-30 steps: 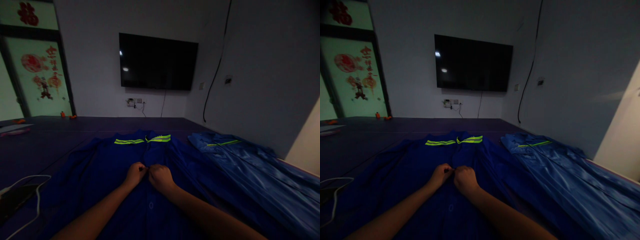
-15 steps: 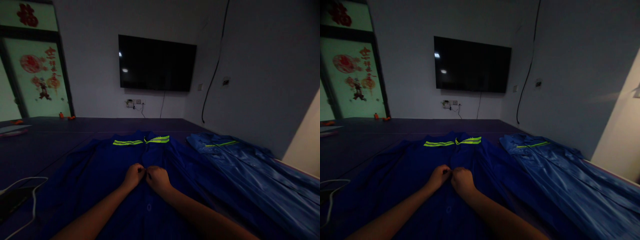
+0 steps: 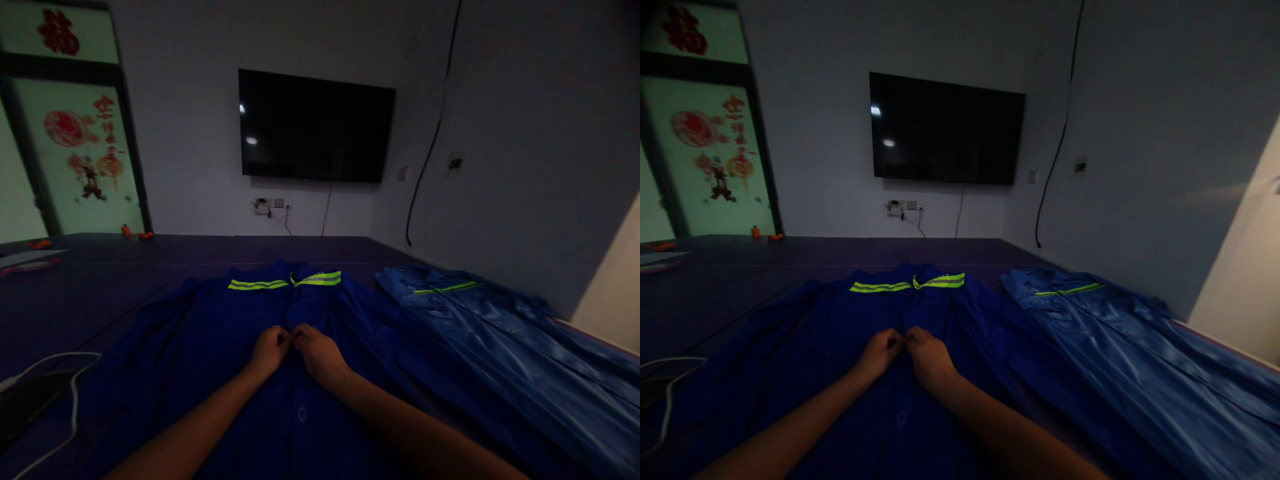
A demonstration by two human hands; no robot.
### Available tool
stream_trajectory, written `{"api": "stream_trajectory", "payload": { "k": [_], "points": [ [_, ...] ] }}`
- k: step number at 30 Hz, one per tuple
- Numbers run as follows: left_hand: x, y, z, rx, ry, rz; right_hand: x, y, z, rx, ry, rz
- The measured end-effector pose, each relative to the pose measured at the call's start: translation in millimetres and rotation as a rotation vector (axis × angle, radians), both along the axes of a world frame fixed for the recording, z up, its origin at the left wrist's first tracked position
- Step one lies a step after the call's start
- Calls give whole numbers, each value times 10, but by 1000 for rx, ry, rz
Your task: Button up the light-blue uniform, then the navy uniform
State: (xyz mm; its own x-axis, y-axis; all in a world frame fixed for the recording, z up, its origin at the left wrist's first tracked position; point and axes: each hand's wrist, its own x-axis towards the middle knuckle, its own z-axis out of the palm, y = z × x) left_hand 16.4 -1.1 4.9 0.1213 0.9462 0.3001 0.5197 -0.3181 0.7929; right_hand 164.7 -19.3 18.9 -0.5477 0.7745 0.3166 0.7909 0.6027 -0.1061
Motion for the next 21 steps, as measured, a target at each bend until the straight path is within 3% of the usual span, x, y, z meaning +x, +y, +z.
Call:
{"api": "stream_trajectory", "payload": {
  "k": [12,21],
  "points": [
    [3,27,-34,-22,-69,3,0,35,9,-81,84,-31],
    [20,1,17,-24,-91,-2,10,2,-3,-45,100,-134]
  ]
}}
